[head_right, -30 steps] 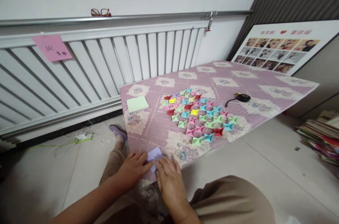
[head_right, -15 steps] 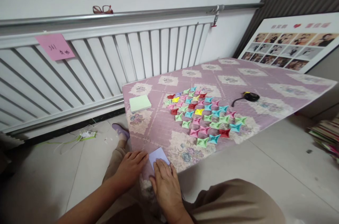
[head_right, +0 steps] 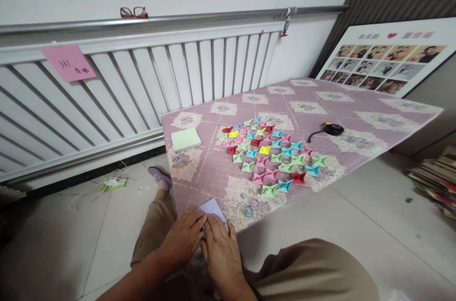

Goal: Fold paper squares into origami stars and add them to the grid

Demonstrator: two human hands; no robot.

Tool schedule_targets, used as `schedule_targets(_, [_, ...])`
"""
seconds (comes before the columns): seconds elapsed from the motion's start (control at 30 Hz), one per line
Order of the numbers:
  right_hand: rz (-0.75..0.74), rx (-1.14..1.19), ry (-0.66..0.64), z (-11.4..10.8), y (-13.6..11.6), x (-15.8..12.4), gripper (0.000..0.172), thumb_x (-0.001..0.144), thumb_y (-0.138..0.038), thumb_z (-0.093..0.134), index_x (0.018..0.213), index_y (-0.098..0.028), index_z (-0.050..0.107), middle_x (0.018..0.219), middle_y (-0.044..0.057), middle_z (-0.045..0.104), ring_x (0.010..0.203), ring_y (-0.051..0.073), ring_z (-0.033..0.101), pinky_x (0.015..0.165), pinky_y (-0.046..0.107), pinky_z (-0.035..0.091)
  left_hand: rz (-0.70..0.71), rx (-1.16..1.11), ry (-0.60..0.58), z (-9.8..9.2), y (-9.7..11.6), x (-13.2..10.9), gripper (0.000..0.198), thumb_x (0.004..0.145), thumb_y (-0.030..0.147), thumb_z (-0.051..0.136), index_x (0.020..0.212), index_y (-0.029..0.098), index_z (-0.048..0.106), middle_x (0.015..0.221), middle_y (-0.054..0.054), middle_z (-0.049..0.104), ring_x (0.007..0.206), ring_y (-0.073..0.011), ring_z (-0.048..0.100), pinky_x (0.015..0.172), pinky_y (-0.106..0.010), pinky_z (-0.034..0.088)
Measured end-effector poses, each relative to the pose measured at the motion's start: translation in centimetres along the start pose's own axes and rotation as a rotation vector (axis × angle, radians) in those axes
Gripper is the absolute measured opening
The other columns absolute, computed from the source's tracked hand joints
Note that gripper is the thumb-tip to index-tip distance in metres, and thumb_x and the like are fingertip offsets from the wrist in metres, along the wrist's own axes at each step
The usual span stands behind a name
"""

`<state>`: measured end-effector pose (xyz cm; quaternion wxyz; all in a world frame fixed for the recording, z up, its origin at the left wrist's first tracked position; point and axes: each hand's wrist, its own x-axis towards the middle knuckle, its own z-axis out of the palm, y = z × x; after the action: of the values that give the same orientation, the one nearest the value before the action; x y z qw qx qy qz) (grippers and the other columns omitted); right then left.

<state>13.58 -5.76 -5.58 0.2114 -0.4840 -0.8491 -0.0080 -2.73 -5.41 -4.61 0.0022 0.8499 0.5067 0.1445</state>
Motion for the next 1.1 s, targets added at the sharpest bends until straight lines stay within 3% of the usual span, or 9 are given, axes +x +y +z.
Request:
schedule_targets(0.17, [-0.063, -0.063, 0.002, -0.2, 1.0, -1.0, 0.042, 0.086, -0.024, 0.05, 0.128, -0.021, 0.051, 0.128, 0.008, 0.06, 0.116, 0.023, 0.054, 0.103, 0.045, 0.027, -0.019, -0.016, -0.019, 0.4, 0.3, -0.4, 0.042, 0.093, 0.034, 0.048, 0.134, 0.022, 0.044, 0.129, -0.006, 0.054, 0.12, -0.0211, 0.045, 0.106, -0.039, 0.031])
schedule_targets(0.5, [0.029, -0.109, 0.038, -0.9, 3.7, -3.2, 0.038, 0.087, -0.03, 0.051, 0.125, -0.025, 0.052, 0.126, 0.007, 0.061, 0.115, 0.026, 0.053, 0.098, 0.048, 0.028, 0.012, -0.061, -0.088, -0.4, 0.4, -0.5, 0.056, 0.086, 0.054, 0.052, 0.138, 0.036, 0.04, 0.133, -0.008, 0.046, 0.123, -0.0282, 0.04, 0.105, -0.049, 0.027])
schedule_targets(0.7, [0.183, 0.015, 0.06, -2.4, 4.1, 0.0, 0.028, 0.091, -0.034, 0.047, 0.114, -0.025, 0.059, 0.11, 0.007, 0.067, 0.102, 0.024, 0.059, 0.093, 0.046, 0.035, -0.017, -0.053, -0.094, -0.6, 0.7, -0.4, 0.054, 0.085, 0.051, 0.054, 0.136, 0.036, 0.042, 0.135, -0.007, 0.045, 0.123, -0.0276, 0.039, 0.106, -0.048, 0.026])
schedule_targets(0.9, [0.286, 0.074, 0.047, -1.5, 3.9, 3.6, 0.027, 0.085, -0.033, 0.052, 0.108, -0.024, 0.063, 0.117, 0.009, 0.062, 0.112, 0.028, 0.053, 0.091, 0.048, 0.037, -0.008, -0.075, -0.101, -0.7, 0.7, -0.4, 0.054, 0.085, 0.05, 0.055, 0.135, 0.035, 0.043, 0.141, -0.005, 0.04, 0.125, -0.0278, 0.035, 0.106, -0.049, 0.024])
schedule_targets(1.1, [0.395, 0.136, -0.002, -1.1, 3.7, 4.8, 0.018, 0.083, -0.036, 0.053, 0.089, -0.026, 0.067, 0.117, 0.007, 0.061, 0.111, 0.028, 0.052, 0.091, 0.053, 0.034, -0.009, -0.089, -0.092, -0.6, 0.7, -0.3, 0.054, 0.084, 0.049, 0.057, 0.134, 0.034, 0.045, 0.14, -0.005, 0.04, 0.125, -0.028, 0.033, 0.107, -0.049, 0.021])
